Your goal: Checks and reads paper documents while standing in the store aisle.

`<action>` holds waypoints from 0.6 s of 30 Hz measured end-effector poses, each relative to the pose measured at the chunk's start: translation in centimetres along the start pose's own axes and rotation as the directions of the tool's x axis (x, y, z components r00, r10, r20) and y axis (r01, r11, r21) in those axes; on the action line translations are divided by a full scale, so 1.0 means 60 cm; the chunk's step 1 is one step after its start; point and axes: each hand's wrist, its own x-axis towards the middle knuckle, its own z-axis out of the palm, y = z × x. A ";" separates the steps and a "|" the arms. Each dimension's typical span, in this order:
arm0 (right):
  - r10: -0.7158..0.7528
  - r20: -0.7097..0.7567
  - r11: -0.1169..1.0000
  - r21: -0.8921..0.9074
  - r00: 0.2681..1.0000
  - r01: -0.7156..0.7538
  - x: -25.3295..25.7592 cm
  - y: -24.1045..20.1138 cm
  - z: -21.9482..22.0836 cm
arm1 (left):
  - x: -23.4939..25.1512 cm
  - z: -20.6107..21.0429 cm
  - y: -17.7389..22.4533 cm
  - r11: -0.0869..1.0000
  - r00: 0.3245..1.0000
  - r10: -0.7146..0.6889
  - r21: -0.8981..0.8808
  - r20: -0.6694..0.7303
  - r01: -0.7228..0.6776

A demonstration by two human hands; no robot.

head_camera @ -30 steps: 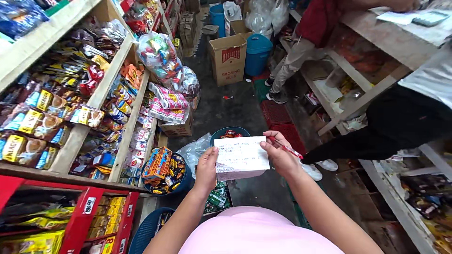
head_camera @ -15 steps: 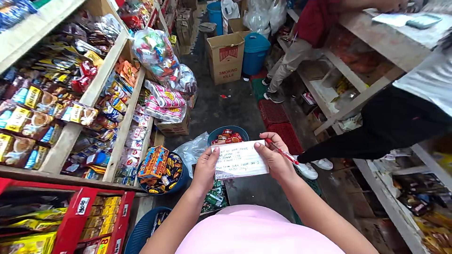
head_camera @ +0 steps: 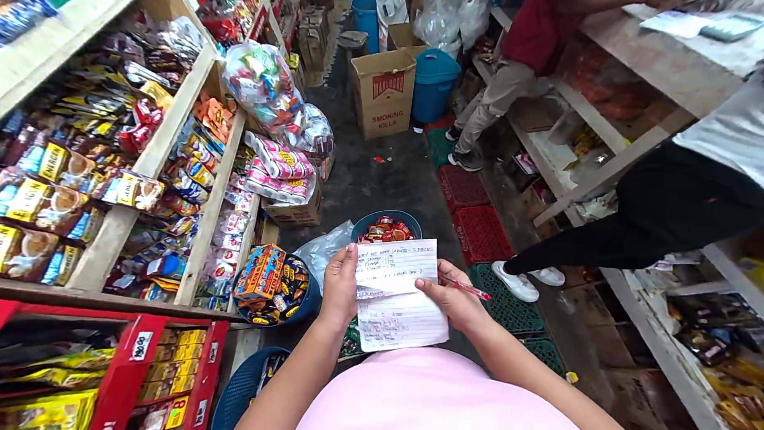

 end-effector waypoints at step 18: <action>0.012 -0.054 1.000 -0.010 0.998 -0.013 0.000 0.003 -0.036 | -0.020 0.009 -0.023 0.980 0.967 -0.118 0.187 0.228 0.075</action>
